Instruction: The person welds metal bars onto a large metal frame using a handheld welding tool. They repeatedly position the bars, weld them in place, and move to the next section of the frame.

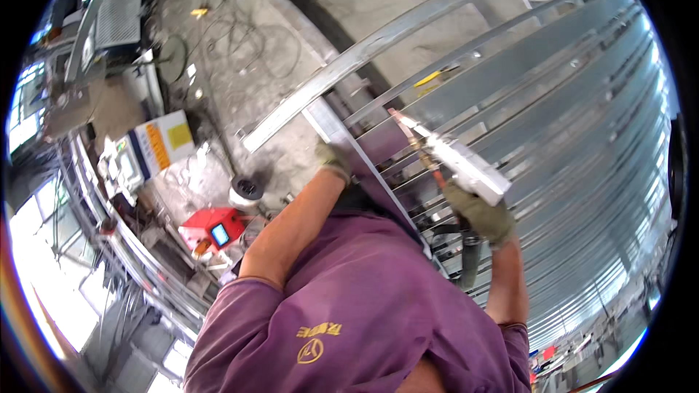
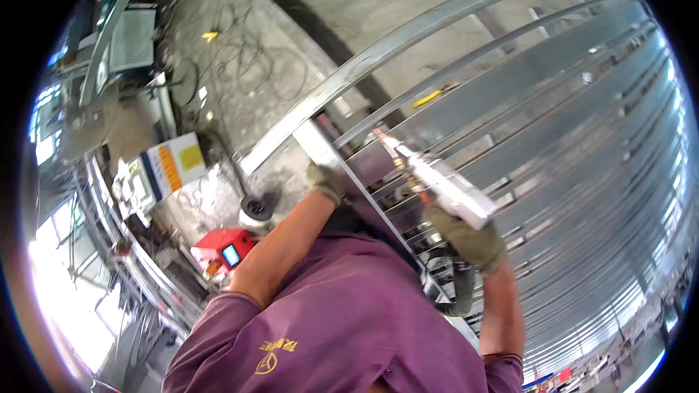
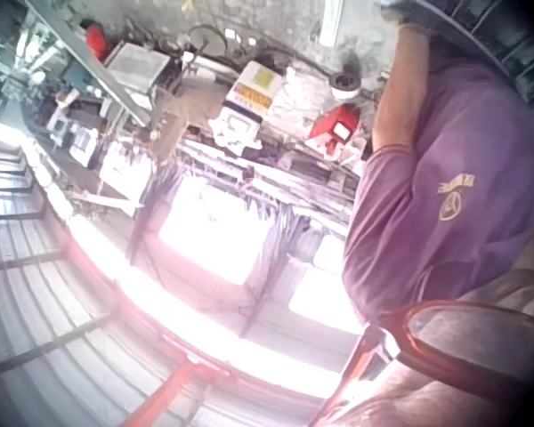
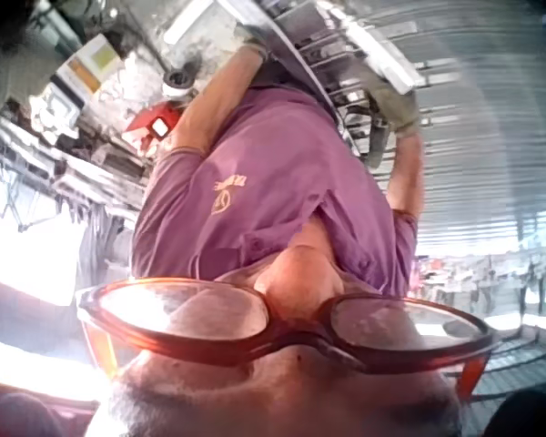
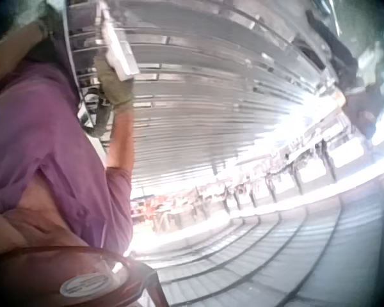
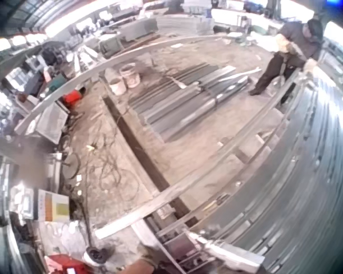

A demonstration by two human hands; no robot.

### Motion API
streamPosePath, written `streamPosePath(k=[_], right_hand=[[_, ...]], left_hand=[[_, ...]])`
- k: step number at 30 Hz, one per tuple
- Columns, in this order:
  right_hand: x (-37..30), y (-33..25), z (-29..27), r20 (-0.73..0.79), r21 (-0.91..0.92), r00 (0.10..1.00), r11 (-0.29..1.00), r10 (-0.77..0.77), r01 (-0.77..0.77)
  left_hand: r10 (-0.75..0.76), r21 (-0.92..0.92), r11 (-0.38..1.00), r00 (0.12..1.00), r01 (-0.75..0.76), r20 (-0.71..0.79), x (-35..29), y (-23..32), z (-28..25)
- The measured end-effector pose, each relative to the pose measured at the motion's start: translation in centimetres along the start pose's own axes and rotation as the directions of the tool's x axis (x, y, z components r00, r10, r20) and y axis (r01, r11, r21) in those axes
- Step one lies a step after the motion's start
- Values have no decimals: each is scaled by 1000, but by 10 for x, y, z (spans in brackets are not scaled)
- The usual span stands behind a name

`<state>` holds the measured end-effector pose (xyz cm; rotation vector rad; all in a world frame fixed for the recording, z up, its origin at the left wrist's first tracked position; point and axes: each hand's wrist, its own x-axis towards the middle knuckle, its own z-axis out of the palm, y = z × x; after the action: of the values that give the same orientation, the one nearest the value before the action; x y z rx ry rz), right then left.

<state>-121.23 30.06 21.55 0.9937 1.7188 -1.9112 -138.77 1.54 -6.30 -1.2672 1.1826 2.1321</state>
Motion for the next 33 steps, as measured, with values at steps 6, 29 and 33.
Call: streamPosePath(k=[6, 29, 33], right_hand=[[12, -30, 21, -34, 85, 999, 996, -39, 42], [19, 21, 11, -3, 163, 997, 984, -74, 74], [28, 54, 20, -88, 170, 979, 966, -184, 197]], left_hand=[[12, 104, 994, 996, -21, 86, 32, 6, -36], [346, 731, -299, 644, -613, 682, -88, 50, 52], [394, 763, -257, 657, -593, 643, -85, 44, 54]])
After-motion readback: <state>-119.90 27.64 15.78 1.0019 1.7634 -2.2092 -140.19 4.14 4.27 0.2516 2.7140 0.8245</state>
